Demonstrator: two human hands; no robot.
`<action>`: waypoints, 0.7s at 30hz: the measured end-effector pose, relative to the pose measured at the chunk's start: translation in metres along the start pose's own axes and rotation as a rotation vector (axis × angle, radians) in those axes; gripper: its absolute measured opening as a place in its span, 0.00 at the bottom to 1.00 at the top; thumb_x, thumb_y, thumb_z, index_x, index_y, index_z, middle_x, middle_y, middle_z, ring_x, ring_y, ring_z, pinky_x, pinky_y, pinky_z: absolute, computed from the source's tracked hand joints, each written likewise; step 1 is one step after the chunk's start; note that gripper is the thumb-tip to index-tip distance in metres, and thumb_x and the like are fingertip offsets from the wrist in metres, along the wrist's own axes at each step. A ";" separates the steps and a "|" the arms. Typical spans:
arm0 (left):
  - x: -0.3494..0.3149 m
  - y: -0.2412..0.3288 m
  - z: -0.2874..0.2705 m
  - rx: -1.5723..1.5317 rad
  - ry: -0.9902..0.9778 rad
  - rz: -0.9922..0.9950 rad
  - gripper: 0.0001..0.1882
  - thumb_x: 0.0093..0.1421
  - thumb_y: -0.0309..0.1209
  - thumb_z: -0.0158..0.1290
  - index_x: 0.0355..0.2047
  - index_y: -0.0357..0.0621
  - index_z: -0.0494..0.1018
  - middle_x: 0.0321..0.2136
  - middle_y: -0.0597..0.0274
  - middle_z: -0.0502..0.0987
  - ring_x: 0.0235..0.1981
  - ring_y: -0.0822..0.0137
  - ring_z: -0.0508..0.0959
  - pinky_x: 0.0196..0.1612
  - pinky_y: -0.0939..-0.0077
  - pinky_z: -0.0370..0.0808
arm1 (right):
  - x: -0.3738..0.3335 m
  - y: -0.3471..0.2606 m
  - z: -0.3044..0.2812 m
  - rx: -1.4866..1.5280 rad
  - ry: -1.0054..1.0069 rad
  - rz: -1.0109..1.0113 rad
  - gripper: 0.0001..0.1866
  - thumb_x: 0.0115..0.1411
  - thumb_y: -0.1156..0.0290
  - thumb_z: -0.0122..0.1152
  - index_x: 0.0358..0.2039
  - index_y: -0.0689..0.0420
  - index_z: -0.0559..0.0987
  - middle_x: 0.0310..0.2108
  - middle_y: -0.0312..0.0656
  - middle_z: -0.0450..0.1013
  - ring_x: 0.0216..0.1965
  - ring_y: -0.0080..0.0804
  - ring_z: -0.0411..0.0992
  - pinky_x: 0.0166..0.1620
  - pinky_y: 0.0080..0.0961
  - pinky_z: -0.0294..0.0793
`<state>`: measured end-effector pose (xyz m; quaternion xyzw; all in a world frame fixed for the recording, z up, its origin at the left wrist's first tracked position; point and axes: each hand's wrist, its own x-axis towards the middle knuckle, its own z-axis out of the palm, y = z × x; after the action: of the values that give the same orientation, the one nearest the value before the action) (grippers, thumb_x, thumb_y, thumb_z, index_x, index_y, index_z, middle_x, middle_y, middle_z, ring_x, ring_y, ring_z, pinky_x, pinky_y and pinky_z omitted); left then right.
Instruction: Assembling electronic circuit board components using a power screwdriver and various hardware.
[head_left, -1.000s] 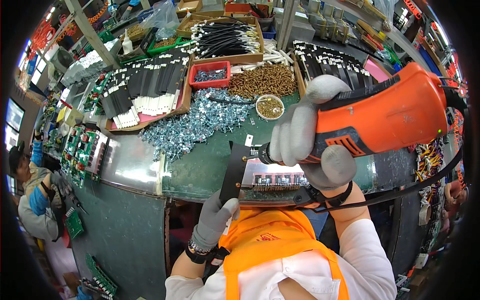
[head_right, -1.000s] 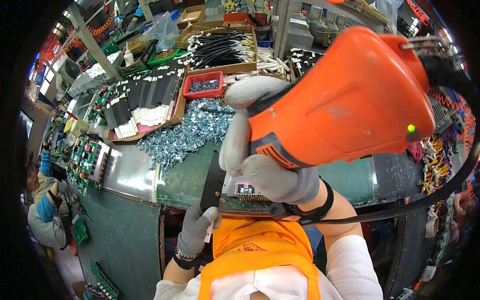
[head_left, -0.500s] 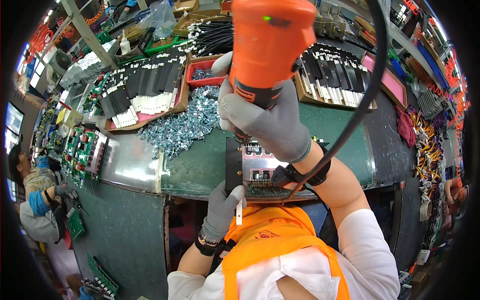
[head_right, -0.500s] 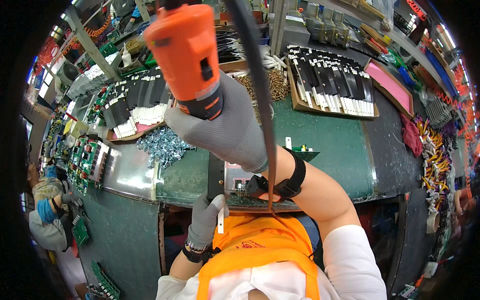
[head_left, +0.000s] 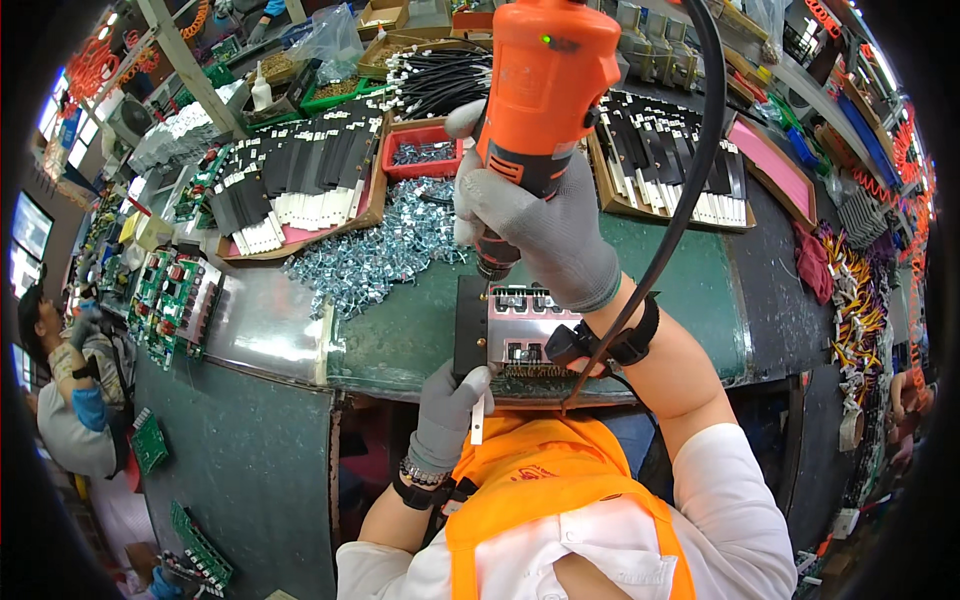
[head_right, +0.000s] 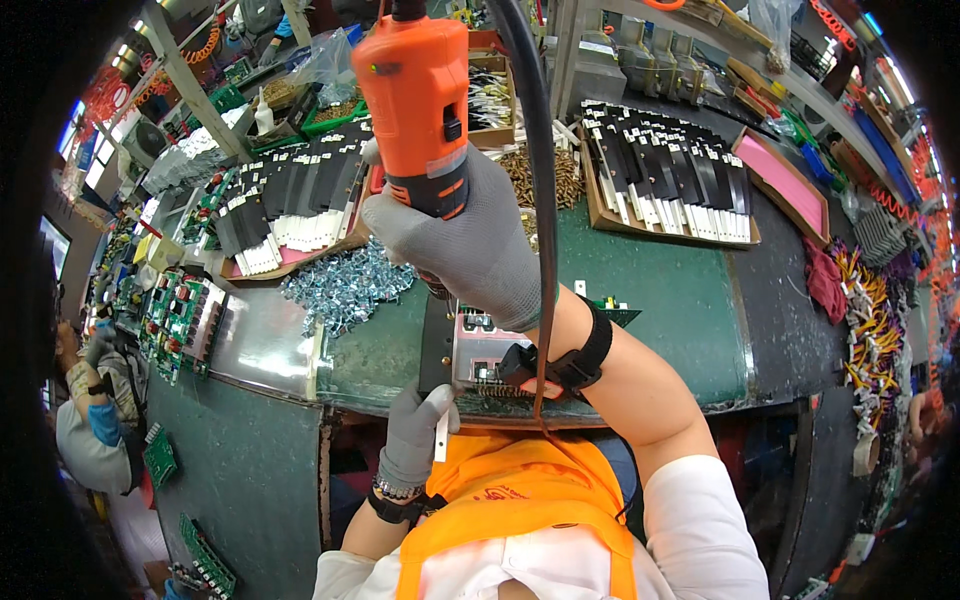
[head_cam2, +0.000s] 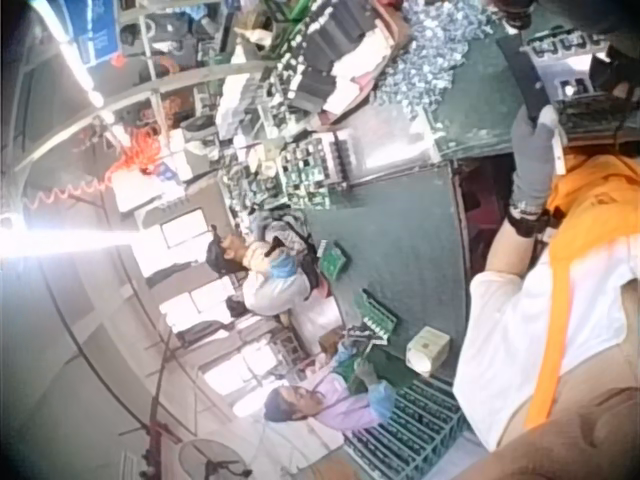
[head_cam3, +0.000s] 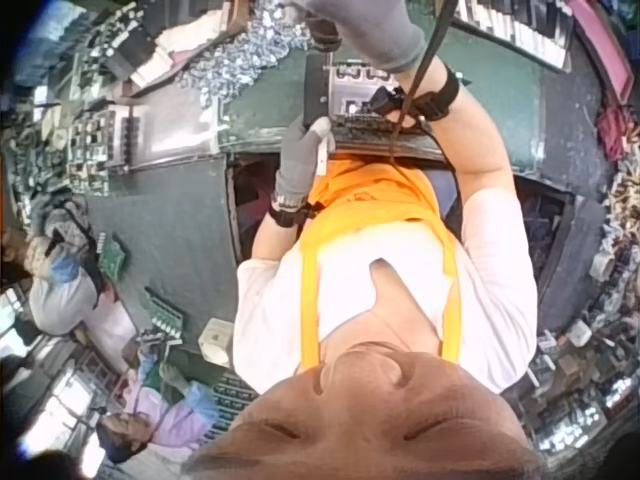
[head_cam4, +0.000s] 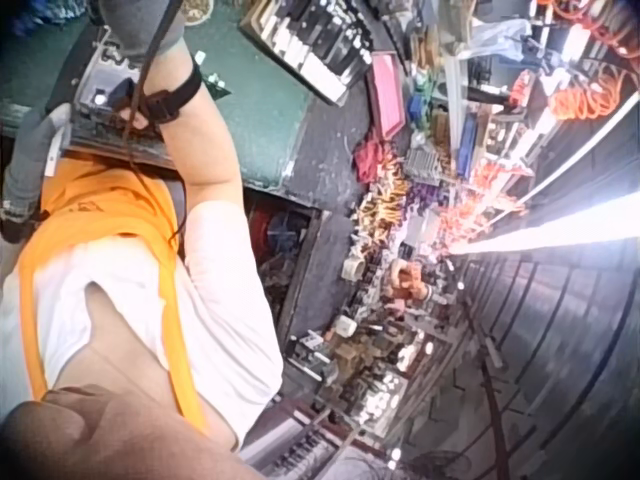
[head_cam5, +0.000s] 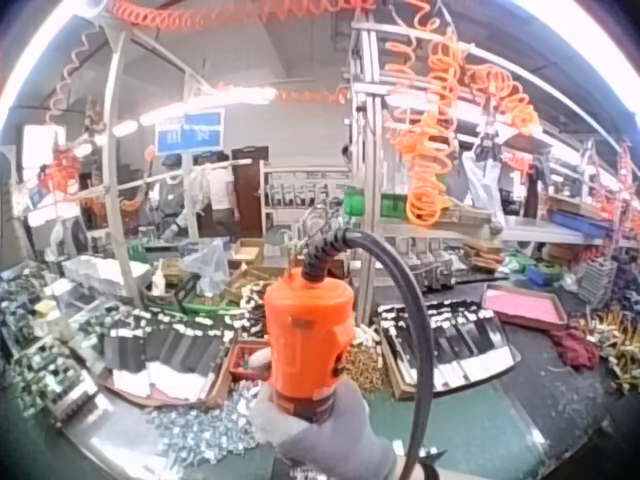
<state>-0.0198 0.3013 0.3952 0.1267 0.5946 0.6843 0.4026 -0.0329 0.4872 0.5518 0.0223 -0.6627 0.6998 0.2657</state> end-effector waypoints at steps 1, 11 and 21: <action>0.000 0.000 0.001 0.000 -0.001 0.003 0.11 0.62 0.33 0.49 0.38 0.37 0.73 0.18 0.67 0.72 0.20 0.77 0.70 0.25 0.82 0.66 | 0.000 -0.001 -0.001 0.008 -0.013 -0.001 0.18 0.53 0.77 0.53 0.46 0.65 0.69 0.22 0.36 0.70 0.20 0.19 0.70 0.26 0.18 0.71; -0.002 -0.005 0.001 -0.072 0.000 0.018 0.09 0.63 0.32 0.50 0.37 0.39 0.73 0.19 0.67 0.72 0.20 0.78 0.70 0.24 0.83 0.66 | -0.035 -0.017 0.002 0.242 -0.143 0.005 0.31 0.52 0.69 0.65 0.55 0.64 0.64 0.22 0.38 0.68 0.20 0.25 0.67 0.25 0.24 0.71; 0.001 -0.009 -0.001 -0.097 -0.029 0.050 0.08 0.63 0.31 0.50 0.36 0.39 0.72 0.19 0.67 0.72 0.20 0.78 0.70 0.24 0.83 0.67 | -0.040 -0.008 0.005 0.209 -0.129 0.081 0.34 0.49 0.64 0.69 0.53 0.64 0.64 0.23 0.38 0.70 0.21 0.23 0.67 0.26 0.23 0.70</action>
<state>-0.0176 0.3016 0.3866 0.1316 0.5516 0.7202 0.3996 0.0033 0.4686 0.5445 0.0681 -0.6024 0.7722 0.1903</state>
